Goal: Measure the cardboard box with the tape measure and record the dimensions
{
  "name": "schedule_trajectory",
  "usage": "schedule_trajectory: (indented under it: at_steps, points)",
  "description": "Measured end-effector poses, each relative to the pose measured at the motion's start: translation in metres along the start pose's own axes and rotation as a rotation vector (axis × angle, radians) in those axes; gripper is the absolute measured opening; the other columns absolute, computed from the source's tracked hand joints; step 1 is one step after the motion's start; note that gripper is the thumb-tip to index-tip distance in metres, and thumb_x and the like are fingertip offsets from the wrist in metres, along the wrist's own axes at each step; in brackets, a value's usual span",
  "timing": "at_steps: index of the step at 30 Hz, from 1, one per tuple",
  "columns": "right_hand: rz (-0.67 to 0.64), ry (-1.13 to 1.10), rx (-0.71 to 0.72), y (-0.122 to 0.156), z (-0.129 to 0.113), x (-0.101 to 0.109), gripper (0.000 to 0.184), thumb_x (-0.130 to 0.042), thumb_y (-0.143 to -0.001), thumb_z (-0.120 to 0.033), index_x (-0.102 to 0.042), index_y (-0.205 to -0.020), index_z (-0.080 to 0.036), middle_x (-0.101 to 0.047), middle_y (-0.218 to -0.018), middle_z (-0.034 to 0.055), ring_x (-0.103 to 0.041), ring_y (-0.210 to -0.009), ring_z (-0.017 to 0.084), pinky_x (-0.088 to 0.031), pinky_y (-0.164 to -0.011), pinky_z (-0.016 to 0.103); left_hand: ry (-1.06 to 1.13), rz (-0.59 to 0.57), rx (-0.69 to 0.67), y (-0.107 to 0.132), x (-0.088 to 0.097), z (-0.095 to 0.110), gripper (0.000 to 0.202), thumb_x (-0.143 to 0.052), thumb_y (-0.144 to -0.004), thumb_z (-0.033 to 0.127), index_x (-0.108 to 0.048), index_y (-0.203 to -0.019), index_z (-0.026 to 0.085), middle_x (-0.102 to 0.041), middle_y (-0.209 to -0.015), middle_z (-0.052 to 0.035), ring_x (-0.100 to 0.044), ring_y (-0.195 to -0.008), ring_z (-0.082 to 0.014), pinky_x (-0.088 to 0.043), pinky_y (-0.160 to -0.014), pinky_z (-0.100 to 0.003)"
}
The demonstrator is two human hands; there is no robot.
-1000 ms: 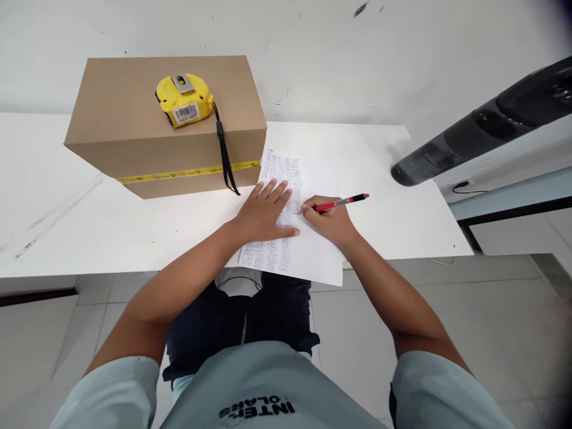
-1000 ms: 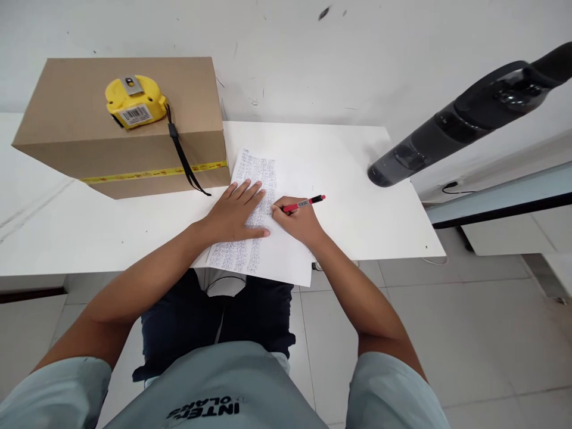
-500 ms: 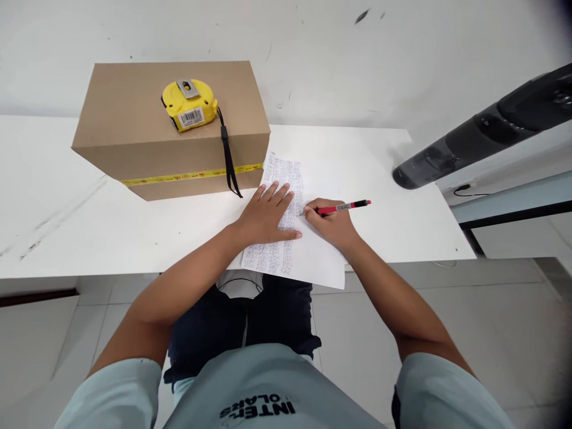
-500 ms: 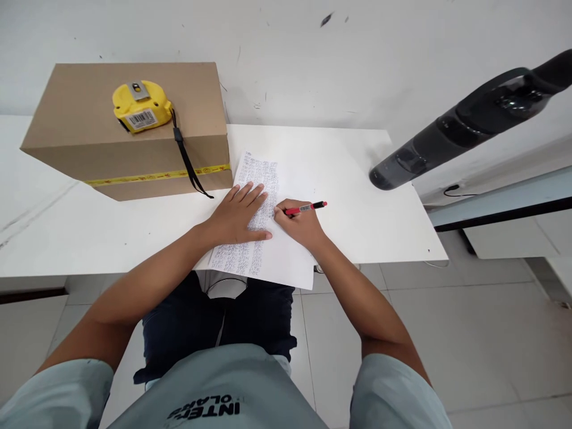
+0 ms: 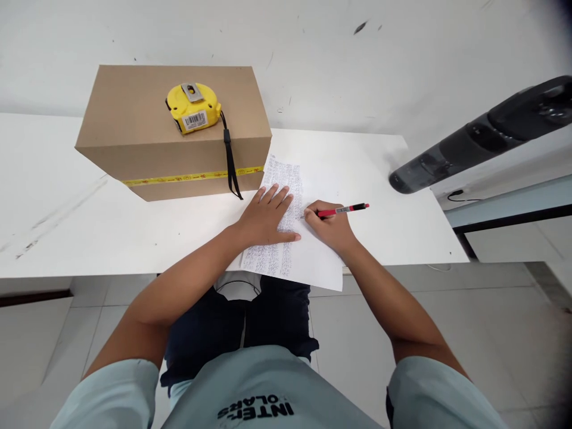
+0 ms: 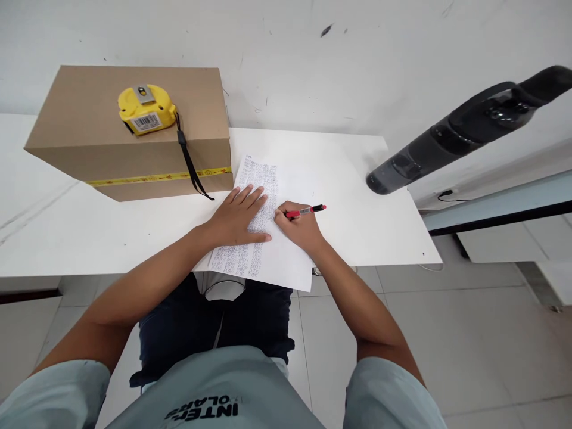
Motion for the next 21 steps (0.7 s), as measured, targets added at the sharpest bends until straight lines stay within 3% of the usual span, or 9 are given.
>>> schedule_trajectory:
  at_steps: [6,16,18,21]
  points:
    - [0.019,0.018,0.0,0.001,0.001,-0.001,0.016,-0.062,-0.079,-0.026,-0.06,-0.063,-0.022,-0.058,-0.058,-0.0024,-0.05,-0.057,0.015,-0.04,-0.057,0.03,0.002,-0.035,0.018,0.002,0.003,0.001,0.108,-0.047,-0.085,0.085,-0.023,-0.163,0.013,-0.01,-0.174,-0.0147,-0.003,-0.163,-0.0352,-0.004,-0.133,-0.053]
    - [0.006,0.024,0.026,-0.006,0.011,-0.005,0.019,-0.059,-0.08,-0.031,-0.061,-0.063,-0.022,-0.058,-0.057,-0.0028,-0.052,-0.058,0.016,-0.043,-0.058,0.029,-0.041,0.006,0.005,0.004,0.002,-0.005,0.109,-0.046,-0.084,0.088,-0.026,-0.163,0.014,-0.015,-0.173,-0.0161,-0.01,-0.162,-0.0366,-0.013,-0.131,-0.057]
    - [0.003,0.048,0.052,-0.006,0.011,-0.008,0.021,-0.057,-0.082,-0.032,-0.062,-0.064,-0.022,-0.061,-0.059,-0.0022,-0.055,-0.059,0.016,-0.045,-0.059,0.03,-0.059,0.065,-0.009,0.007,0.004,-0.003,0.104,-0.048,-0.085,0.085,-0.035,-0.159,0.014,-0.023,-0.171,-0.0179,-0.016,-0.161,-0.0387,-0.019,-0.129,-0.06]
    - [0.037,0.106,0.104,-0.003,0.007,-0.008,0.025,-0.054,-0.086,-0.03,-0.059,-0.063,-0.022,-0.059,-0.059,-0.0018,-0.057,-0.059,0.018,-0.047,-0.059,0.031,-0.086,0.196,-0.096,0.022,0.013,0.008,0.067,-0.051,-0.094,0.068,-0.061,-0.141,0.02,-0.047,-0.161,-0.012,-0.029,-0.158,-0.033,-0.029,-0.127,-0.054]
Point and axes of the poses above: each hand's wrist, its own y-axis away from the middle knuckle, its own x-axis out of the back of the hand, z = x × y, the point moved 1 cm from there along -y, towards the middle knuckle
